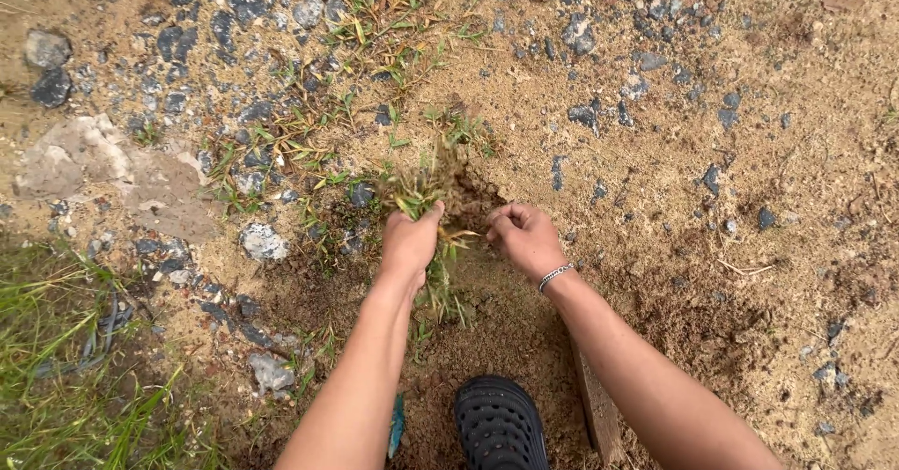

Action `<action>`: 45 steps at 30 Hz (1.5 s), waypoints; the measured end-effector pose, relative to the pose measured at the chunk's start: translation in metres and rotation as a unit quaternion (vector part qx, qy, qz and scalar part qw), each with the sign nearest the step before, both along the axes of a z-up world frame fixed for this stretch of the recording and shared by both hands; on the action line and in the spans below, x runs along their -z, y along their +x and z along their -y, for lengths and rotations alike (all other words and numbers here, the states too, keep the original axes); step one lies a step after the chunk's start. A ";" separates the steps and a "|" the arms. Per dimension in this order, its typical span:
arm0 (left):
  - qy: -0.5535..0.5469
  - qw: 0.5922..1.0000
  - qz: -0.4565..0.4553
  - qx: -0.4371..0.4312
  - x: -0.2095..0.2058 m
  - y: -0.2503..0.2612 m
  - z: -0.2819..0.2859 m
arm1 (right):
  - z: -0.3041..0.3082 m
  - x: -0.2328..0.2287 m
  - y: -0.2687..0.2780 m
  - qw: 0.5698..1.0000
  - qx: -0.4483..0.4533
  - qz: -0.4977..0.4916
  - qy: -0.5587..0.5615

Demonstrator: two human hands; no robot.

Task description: Manually pulling weeds and small plants from the dirt ground using hands.

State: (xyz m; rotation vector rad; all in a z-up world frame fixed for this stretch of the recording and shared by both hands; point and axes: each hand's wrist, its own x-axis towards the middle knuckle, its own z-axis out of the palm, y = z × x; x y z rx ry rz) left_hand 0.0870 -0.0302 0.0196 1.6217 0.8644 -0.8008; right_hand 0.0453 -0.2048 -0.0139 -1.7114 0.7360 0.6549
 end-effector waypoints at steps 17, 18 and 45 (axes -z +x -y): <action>0.135 0.950 0.259 0.112 -0.008 -0.073 -0.101 | 0.001 -0.012 0.079 0.875 -0.187 0.272 -0.356; 0.128 0.940 0.303 0.090 -0.015 -0.067 -0.103 | -0.003 -0.013 0.084 0.880 -0.189 0.242 -0.362; -0.063 0.984 0.163 -0.020 0.013 -0.067 -0.011 | 0.024 0.013 0.038 0.959 -0.063 0.149 -0.232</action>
